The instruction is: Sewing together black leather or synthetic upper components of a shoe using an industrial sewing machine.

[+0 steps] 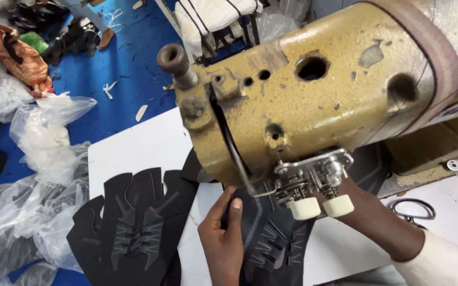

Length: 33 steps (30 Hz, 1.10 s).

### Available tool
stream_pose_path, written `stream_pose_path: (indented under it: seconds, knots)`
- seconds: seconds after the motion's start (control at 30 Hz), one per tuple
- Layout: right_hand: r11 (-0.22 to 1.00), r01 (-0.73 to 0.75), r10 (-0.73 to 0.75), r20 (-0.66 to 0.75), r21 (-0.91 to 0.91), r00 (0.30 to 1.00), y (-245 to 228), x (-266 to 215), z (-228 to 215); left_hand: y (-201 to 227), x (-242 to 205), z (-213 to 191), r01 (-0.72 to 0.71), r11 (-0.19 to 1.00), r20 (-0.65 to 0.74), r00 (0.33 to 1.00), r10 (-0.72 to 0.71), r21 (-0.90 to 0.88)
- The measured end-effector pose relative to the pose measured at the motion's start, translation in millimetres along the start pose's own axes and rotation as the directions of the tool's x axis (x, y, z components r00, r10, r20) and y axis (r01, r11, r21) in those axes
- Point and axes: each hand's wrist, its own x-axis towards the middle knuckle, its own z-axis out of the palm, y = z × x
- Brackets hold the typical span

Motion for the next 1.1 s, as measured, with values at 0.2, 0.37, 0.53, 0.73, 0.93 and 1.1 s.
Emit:
stream_pose_path:
  seconds: [0.2,0.37,0.53,0.73,0.93,1.1]
  knots:
    - [0.978,0.041,-0.007,-0.163,0.206,0.987,12,-61,49,14,-8,-26,-0.067,0.991,0.115,0.99,0.081,-0.118]
    - [0.97,0.211,-0.212,-0.006,0.12,0.977,9,-90,58,34,-21,-58,0.091,0.92,0.394,0.884,-0.25,0.381]
    - [0.983,0.165,-0.163,-0.038,0.075,0.986,-69,-83,47,-8,-23,-71,-0.213,0.975,0.429,0.888,0.166,0.062]
    - [0.997,0.037,-0.032,-0.075,0.066,0.997,-84,-72,43,-1,-16,-64,0.009,0.999,0.424,0.905,-0.028,0.046]
    - [0.968,-0.067,0.087,-0.072,0.242,0.994,-81,-63,47,14,-8,-56,0.115,0.985,0.391,0.907,-0.156,0.125]
    - [0.793,-0.312,0.324,0.071,0.524,0.943,-41,-65,61,-6,7,-46,-0.089,0.996,0.343,0.935,0.092,-0.023]
